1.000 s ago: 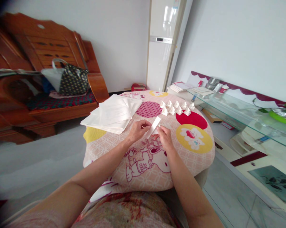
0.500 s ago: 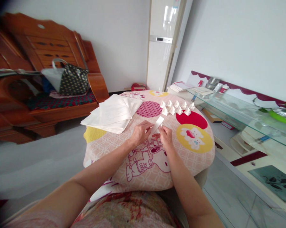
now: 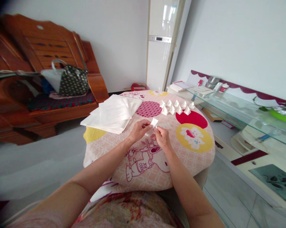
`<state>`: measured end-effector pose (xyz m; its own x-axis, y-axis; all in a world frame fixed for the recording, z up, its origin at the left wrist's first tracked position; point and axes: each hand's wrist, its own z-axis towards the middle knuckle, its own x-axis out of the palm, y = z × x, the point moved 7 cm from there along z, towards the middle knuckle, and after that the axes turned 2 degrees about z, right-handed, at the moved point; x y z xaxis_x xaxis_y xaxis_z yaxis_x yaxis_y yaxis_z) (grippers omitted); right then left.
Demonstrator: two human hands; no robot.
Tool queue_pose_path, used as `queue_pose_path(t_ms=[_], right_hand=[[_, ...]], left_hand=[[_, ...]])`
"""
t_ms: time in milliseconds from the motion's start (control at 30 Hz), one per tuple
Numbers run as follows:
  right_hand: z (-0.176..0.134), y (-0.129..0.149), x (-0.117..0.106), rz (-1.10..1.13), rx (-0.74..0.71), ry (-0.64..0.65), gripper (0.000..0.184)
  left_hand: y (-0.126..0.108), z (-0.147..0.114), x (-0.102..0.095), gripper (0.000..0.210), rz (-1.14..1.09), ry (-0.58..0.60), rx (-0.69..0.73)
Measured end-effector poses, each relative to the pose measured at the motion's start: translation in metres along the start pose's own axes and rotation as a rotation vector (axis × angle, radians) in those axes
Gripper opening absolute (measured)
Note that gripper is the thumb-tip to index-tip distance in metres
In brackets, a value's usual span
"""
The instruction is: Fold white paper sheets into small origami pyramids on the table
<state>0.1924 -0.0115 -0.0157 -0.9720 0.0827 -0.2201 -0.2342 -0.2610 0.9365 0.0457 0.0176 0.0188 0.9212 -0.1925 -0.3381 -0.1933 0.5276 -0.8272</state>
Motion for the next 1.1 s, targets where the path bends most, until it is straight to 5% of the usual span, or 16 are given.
queue_pose_path(t_ms=[333,633,900,1100], right_hand=[[0.001,0.021,-0.019,0.205,-0.057,-0.157,0.044],[-0.002,0.034,-0.022,0.287,-0.017,0.006,0.022],[-0.005,0.031,-0.011,0.366,0.111,0.105,0.026],[-0.006,0.027,-0.01,0.495,0.169,0.137,0.029]], left_hand=[[-0.003,-0.001,0.002,0.028,-0.183,0.215,0.067],[-0.013,-0.006,0.006,0.019,-0.122,0.306,0.053],[-0.011,-0.006,0.006,0.016,-0.096,0.324,-0.011],[-0.01,-0.007,0.012,0.022,-0.329,0.362,-0.093]])
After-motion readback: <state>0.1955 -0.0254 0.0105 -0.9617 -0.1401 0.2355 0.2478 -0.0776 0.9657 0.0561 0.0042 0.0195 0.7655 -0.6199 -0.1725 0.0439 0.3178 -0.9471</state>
